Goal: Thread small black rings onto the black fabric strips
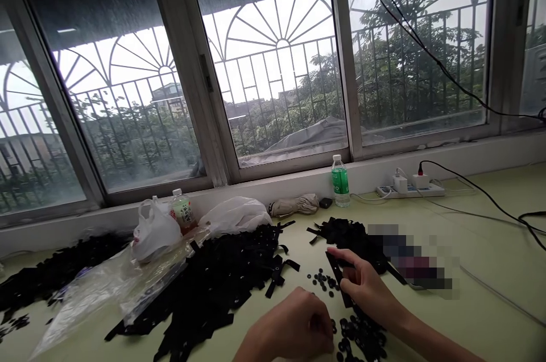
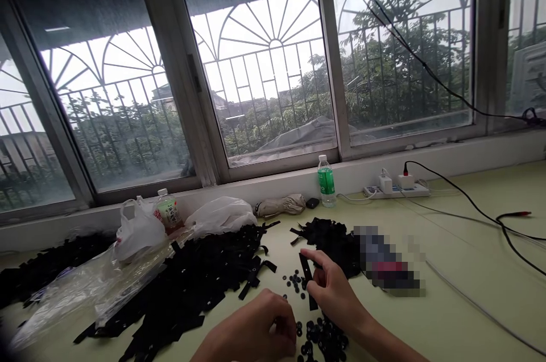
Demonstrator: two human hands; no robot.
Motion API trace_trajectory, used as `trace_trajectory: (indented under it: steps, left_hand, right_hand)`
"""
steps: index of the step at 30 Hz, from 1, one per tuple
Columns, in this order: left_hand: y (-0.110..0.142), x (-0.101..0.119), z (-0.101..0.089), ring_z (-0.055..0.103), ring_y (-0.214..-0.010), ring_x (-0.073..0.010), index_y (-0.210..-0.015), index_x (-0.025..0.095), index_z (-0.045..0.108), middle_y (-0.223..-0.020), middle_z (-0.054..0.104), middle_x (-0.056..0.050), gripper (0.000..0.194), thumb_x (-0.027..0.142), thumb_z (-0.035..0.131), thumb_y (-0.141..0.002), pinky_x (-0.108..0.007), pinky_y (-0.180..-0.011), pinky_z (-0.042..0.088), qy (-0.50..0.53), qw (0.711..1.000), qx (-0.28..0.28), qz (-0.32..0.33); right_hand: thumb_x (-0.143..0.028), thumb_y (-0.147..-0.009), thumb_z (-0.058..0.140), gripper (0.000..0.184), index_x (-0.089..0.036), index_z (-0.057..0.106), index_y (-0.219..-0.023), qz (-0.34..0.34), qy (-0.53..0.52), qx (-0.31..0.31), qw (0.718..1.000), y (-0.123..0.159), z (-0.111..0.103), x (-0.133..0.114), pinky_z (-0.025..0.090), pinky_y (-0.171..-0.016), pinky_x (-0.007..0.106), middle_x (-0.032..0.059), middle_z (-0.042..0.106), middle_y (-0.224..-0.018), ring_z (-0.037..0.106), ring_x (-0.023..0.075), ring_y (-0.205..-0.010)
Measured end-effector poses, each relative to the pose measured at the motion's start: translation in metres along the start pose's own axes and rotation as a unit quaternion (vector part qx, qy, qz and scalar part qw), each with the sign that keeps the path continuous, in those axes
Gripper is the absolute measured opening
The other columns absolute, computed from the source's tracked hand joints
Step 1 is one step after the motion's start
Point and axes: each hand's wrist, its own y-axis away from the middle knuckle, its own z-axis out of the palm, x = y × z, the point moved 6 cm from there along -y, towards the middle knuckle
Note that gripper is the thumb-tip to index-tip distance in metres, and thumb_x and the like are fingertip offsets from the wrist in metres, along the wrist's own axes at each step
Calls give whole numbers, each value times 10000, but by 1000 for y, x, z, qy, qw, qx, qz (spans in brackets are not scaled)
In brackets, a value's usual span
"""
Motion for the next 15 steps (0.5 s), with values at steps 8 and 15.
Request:
trace_trajectory:
  steps: [8, 15]
  left_hand:
    - [-8, -18, -29, 538, -635, -118, -785, 112, 660, -676, 621, -26, 165, 258, 694, -714, -228, -607, 428, 222, 947, 232, 28]
    - [-12, -22, -23, 497, -612, -107, -745, 102, 659, -645, 579, -13, 224, 283, 763, -664, -237, -595, 393, 333, 915, 225, 25]
  right_hand:
    - [-110, -680, 492, 642, -239, 487, -1309, -70, 27, -39, 996, 7, 13, -7, 437, -562, 248, 64, 483, -1185, 450, 70, -580]
    - [-78, -705, 495, 662, -278, 461, -1336, -99, 40, -67, 992, 13, 24, -5, 481, -623, 257, 86, 398, -1327, 499, 76, -628]
